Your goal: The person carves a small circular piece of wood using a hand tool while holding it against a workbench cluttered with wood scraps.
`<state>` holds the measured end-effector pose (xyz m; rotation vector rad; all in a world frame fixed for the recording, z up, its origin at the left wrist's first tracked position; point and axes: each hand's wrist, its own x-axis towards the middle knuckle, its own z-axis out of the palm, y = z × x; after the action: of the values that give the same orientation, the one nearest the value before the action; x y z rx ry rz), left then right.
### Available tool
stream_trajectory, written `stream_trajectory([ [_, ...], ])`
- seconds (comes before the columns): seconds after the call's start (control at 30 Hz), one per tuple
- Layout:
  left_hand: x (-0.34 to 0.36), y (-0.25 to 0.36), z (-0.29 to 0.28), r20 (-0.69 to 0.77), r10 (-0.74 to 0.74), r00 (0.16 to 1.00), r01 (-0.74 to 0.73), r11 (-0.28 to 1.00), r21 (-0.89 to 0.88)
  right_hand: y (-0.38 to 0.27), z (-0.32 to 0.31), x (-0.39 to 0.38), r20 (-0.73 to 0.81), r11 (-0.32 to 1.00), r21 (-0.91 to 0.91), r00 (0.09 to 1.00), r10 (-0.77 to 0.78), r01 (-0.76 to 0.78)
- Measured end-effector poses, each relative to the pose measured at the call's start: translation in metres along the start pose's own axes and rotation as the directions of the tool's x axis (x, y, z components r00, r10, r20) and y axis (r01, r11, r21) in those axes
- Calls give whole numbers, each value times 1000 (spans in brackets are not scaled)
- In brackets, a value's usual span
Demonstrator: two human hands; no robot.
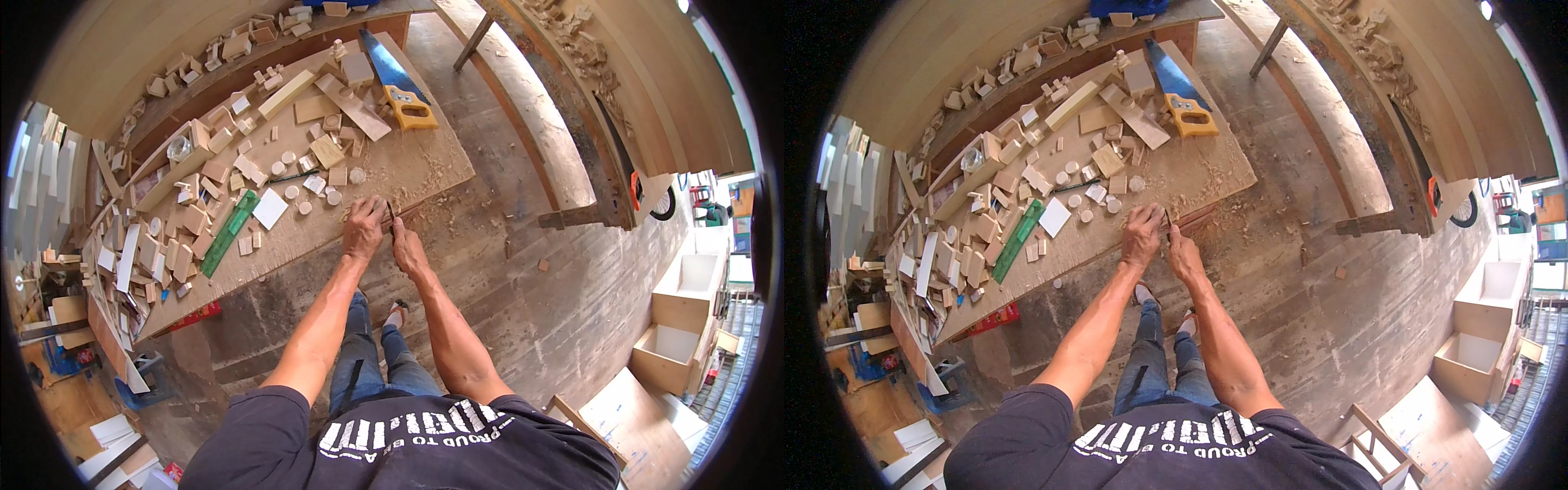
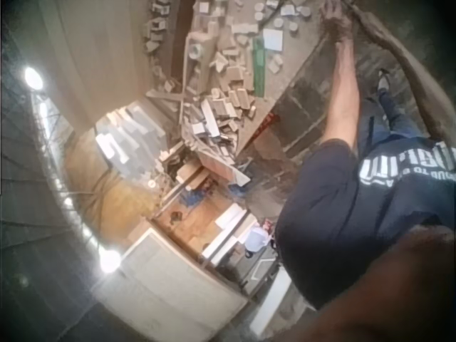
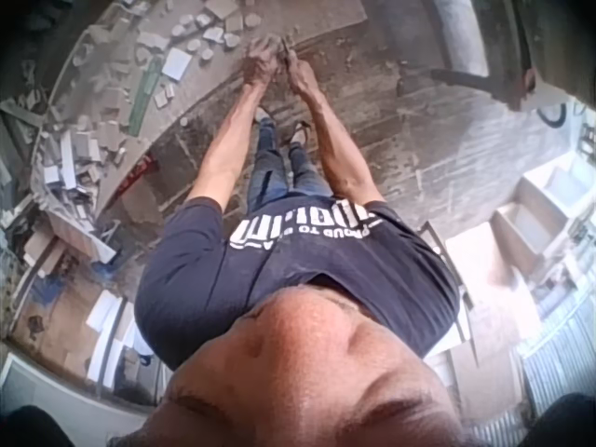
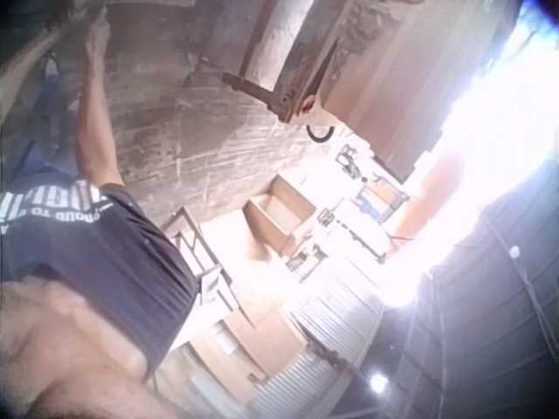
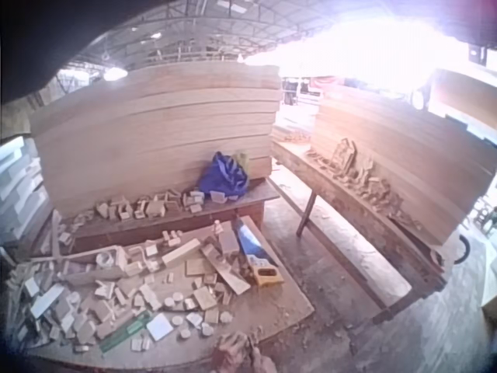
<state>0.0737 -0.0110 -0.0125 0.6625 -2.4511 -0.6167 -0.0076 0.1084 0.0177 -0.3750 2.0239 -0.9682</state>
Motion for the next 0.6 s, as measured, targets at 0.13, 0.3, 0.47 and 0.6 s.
stream_trajectory([
  [0.13, -1, 6, -3, 46, -28, 999, 30, 999, -37, 15, -11, 12, 19, 990, -97, 995, -98, 100],
  [0.3, -2, 3, 2, -1, -29, 1000, 29, 991, -133, 6, -3, 14, -23, 984, -159, 996, -84, 80],
  [0.47, 4, 6, 0, -53, -65, 996, 59, 991, -117, 13, 20, 0, -186, 985, -150, 976, -113, 86],
  [0.6, 2, 8, 5, -38, -166, 985, 160, 978, -131, 17, 6, -3, -120, 990, -138, 992, -34, 17],
])
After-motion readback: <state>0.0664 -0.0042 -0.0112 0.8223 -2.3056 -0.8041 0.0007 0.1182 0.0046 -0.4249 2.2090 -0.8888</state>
